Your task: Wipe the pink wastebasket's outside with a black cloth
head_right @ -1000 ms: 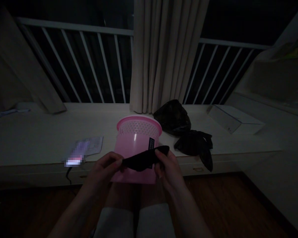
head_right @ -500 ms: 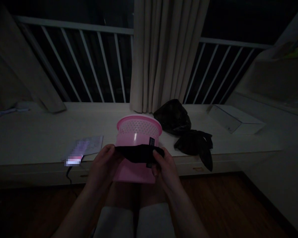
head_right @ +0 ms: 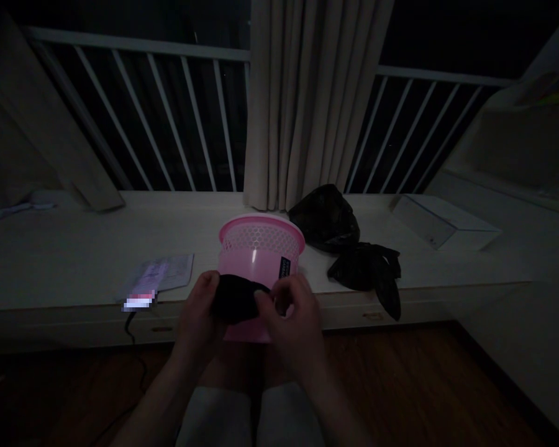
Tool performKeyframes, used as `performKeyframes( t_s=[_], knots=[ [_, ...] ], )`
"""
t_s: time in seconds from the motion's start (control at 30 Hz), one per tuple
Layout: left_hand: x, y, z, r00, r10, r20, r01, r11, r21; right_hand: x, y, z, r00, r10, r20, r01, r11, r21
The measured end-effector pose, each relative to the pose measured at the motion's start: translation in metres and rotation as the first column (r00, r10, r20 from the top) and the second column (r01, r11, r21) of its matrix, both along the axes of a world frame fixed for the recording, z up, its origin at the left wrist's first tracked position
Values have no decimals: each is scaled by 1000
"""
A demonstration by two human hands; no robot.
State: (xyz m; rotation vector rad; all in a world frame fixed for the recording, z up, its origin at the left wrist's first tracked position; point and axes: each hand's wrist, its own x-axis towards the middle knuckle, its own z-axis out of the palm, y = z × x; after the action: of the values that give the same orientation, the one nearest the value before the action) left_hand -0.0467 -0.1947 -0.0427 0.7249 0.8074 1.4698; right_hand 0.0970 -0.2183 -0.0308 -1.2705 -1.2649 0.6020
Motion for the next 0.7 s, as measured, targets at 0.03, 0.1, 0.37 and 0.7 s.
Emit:
performKeyframes(
  t_s=[0.03,0.1,0.37,0.7],
  knots=[
    [0,-2,-1,997,1,-73,2,999,47,-4,-2,0,996,75,37,-73,996,-48],
    [0,-5,-1,983,3,-186,23,990,139,-12,-2,-2,986,163,22,-159,978,-135],
    [-14,7,7,982,-44,181,42,999,14,0,12,-20,992,74,-106,-85,991,-105],
    [-8,0,-5,990,-134,-44,130,988,-83,1,10,-5,793,218,-569,-371,913,-167]
  ],
)
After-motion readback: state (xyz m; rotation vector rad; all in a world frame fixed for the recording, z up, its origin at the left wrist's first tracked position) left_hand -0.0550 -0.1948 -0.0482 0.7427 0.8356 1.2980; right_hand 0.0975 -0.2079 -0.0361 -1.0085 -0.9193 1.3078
